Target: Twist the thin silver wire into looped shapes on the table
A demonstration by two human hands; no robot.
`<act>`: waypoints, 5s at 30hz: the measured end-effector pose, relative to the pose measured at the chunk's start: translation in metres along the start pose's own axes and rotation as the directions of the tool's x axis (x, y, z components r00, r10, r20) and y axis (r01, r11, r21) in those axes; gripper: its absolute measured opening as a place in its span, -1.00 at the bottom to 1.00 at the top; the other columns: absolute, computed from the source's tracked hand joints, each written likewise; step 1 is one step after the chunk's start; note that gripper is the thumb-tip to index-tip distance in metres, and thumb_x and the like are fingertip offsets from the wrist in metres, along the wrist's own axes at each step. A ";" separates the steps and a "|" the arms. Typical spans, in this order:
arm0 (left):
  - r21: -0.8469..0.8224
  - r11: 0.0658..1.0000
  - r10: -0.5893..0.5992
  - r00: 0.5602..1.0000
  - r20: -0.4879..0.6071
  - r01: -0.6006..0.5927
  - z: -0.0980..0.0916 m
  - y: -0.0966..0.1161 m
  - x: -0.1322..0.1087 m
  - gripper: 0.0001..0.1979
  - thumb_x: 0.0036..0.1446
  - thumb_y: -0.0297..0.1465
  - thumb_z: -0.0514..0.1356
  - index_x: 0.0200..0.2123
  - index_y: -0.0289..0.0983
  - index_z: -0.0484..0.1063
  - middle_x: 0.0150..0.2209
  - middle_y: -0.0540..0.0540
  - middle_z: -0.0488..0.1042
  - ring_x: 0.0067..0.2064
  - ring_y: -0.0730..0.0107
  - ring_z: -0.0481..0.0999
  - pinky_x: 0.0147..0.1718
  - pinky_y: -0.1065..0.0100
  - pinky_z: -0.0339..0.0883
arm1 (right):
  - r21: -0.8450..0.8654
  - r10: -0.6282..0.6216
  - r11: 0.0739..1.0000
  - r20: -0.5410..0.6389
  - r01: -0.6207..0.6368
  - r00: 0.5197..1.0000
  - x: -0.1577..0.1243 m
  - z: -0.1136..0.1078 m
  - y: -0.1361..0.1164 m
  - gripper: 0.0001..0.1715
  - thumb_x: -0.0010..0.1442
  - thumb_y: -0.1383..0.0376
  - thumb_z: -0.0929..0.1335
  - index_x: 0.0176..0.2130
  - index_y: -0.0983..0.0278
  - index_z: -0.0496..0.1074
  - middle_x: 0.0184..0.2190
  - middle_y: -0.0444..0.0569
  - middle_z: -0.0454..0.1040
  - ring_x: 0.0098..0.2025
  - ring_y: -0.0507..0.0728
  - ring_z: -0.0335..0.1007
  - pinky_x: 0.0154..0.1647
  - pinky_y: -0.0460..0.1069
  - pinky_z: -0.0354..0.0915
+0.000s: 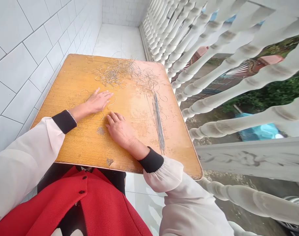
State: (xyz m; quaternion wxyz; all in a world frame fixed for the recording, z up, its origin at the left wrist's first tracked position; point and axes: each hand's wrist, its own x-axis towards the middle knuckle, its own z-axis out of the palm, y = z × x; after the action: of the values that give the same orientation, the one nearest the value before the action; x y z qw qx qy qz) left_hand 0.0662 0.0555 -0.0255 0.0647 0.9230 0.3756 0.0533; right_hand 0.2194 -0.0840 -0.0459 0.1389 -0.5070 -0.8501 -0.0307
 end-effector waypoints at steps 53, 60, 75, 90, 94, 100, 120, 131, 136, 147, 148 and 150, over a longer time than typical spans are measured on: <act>-0.541 0.841 -0.338 0.754 -0.563 -0.027 -0.005 -0.021 -0.121 -0.92 0.20 -0.45 0.23 -0.34 -0.24 0.54 -0.28 -0.05 0.61 -0.21 0.37 0.57 -0.12 0.29 0.43 | 0.372 0.306 0.901 -0.176 -0.225 0.935 0.037 -0.026 0.051 -0.80 0.16 0.34 0.35 -0.38 0.20 0.61 -0.38 0.00 0.62 -0.37 0.16 0.50 -0.32 0.06 0.37; -0.626 0.780 -0.421 0.748 -0.513 0.009 -0.003 -0.024 -0.118 -0.93 0.13 -0.47 0.26 -0.38 -0.25 0.55 -0.30 -0.05 0.61 -0.21 0.36 0.58 -0.08 0.27 0.44 | 0.388 0.285 0.895 -0.117 -0.220 0.951 0.046 -0.019 0.041 -0.78 0.15 0.34 0.34 -0.36 0.22 0.63 -0.37 0.02 0.63 -0.37 0.16 0.51 -0.29 0.06 0.37; -0.641 0.767 -0.427 0.764 -0.484 0.024 0.001 -0.024 -0.118 -0.92 0.16 -0.44 0.24 -0.36 -0.25 0.55 -0.28 -0.06 0.63 -0.19 0.34 0.59 -0.07 0.25 0.45 | 0.306 0.400 0.894 -0.221 -0.327 0.889 0.046 -0.026 0.066 -0.77 0.16 0.33 0.32 -0.37 0.19 0.60 -0.35 0.04 0.62 -0.31 0.22 0.51 -0.22 0.14 0.37; -0.113 0.993 -0.058 0.989 -0.136 0.043 -0.013 -0.006 -0.055 -0.85 0.18 -0.47 0.20 -0.24 -0.29 0.59 -0.17 -0.17 0.54 -0.02 0.12 0.51 0.03 0.12 0.35 | 0.213 -0.102 0.971 -0.030 0.106 0.994 0.114 0.007 0.067 -0.68 0.22 0.34 0.30 -0.15 0.17 0.63 -0.07 0.08 0.56 -0.10 0.23 0.44 -0.07 0.12 0.32; -0.113 0.993 -0.056 0.986 -0.156 0.039 0.004 -0.002 -0.043 -0.77 0.19 -0.54 0.11 -0.35 -0.29 0.58 -0.24 -0.19 0.52 -0.05 0.09 0.49 0.03 0.07 0.32 | 0.256 -0.132 0.959 0.008 0.126 0.991 0.119 0.017 0.069 -0.73 0.28 0.28 0.29 -0.25 0.17 0.61 -0.18 0.04 0.55 -0.13 0.19 0.41 -0.08 0.08 0.31; -0.152 0.988 -0.008 0.981 -0.192 -0.021 0.009 -0.009 -0.042 -0.75 0.18 -0.56 0.07 -0.38 -0.26 0.54 -0.31 -0.15 0.49 -0.10 0.15 0.47 0.01 0.13 0.31 | 0.298 -0.165 0.942 0.014 0.154 0.986 0.117 0.018 0.070 -0.65 0.36 0.18 0.24 -0.27 0.18 0.57 -0.28 0.04 0.51 -0.16 0.19 0.38 -0.07 0.09 0.30; -0.189 0.981 0.001 0.983 -0.183 -0.037 0.009 -0.005 -0.043 -0.75 0.23 -0.57 0.00 -0.37 -0.27 0.44 -0.25 -0.18 0.46 -0.05 0.14 0.45 0.04 0.14 0.31 | 0.313 -0.193 0.932 0.007 0.181 0.981 0.116 0.022 0.070 -0.63 0.36 0.24 0.20 -0.34 0.19 0.52 -0.27 0.06 0.51 -0.17 0.18 0.39 -0.06 0.10 0.30; -0.325 0.944 -0.148 0.959 -0.242 0.063 -0.007 -0.038 -0.043 -0.84 0.12 -0.50 0.19 -0.26 -0.23 0.56 -0.25 -0.09 0.55 -0.13 0.21 0.52 0.02 0.16 0.34 | 0.379 -0.062 0.923 -0.037 0.072 0.997 0.090 -0.003 0.064 -0.64 0.25 0.37 0.23 -0.24 0.20 0.61 -0.21 0.06 0.55 -0.16 0.20 0.45 -0.09 0.11 0.33; -0.304 0.953 -0.058 0.985 -0.162 0.006 -0.001 -0.037 -0.034 -0.87 0.07 -0.48 0.26 -0.29 -0.24 0.59 -0.25 -0.12 0.54 -0.09 0.15 0.52 0.01 0.17 0.35 | 0.364 -0.170 0.920 0.044 0.143 0.984 0.056 -0.014 0.048 -0.66 0.23 0.36 0.26 -0.21 0.17 0.62 -0.22 0.04 0.55 -0.20 0.18 0.44 -0.15 0.07 0.33; -0.306 0.951 -0.003 0.988 -0.154 -0.045 -0.002 -0.032 -0.028 -0.86 0.08 -0.48 0.25 -0.51 -0.23 0.53 -0.36 -0.10 0.50 -0.13 0.15 0.52 -0.05 0.15 0.35 | 0.341 -0.236 0.917 0.051 0.205 0.970 0.052 -0.009 0.036 -0.73 0.31 0.28 0.29 -0.27 0.20 0.60 -0.24 0.05 0.52 -0.23 0.17 0.40 -0.19 0.05 0.30; -0.308 0.950 0.003 0.987 -0.158 -0.052 -0.001 -0.032 -0.028 -0.85 0.08 -0.47 0.25 -0.52 -0.23 0.53 -0.37 -0.10 0.49 -0.13 0.15 0.52 -0.05 0.15 0.35 | 0.353 -0.244 0.911 0.044 0.213 0.969 0.052 -0.009 0.037 -0.73 0.31 0.27 0.29 -0.28 0.20 0.60 -0.24 0.05 0.53 -0.23 0.17 0.40 -0.19 0.05 0.30; -0.309 0.948 0.019 0.986 -0.168 -0.071 0.000 -0.032 -0.027 -0.85 0.09 -0.44 0.24 -0.52 -0.22 0.52 -0.39 -0.10 0.48 -0.14 0.16 0.51 -0.06 0.16 0.35 | 0.384 -0.257 0.895 0.031 0.226 0.966 0.051 -0.008 0.036 -0.72 0.32 0.25 0.29 -0.30 0.20 0.59 -0.23 0.04 0.53 -0.24 0.16 0.41 -0.18 0.05 0.32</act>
State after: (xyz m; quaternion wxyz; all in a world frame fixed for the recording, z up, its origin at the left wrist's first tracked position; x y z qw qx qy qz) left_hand 0.0254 0.0595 -0.0317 0.1786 0.9017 0.3453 0.1893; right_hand 0.2302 -0.0247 -0.0276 0.1946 -0.3621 -0.9013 0.1368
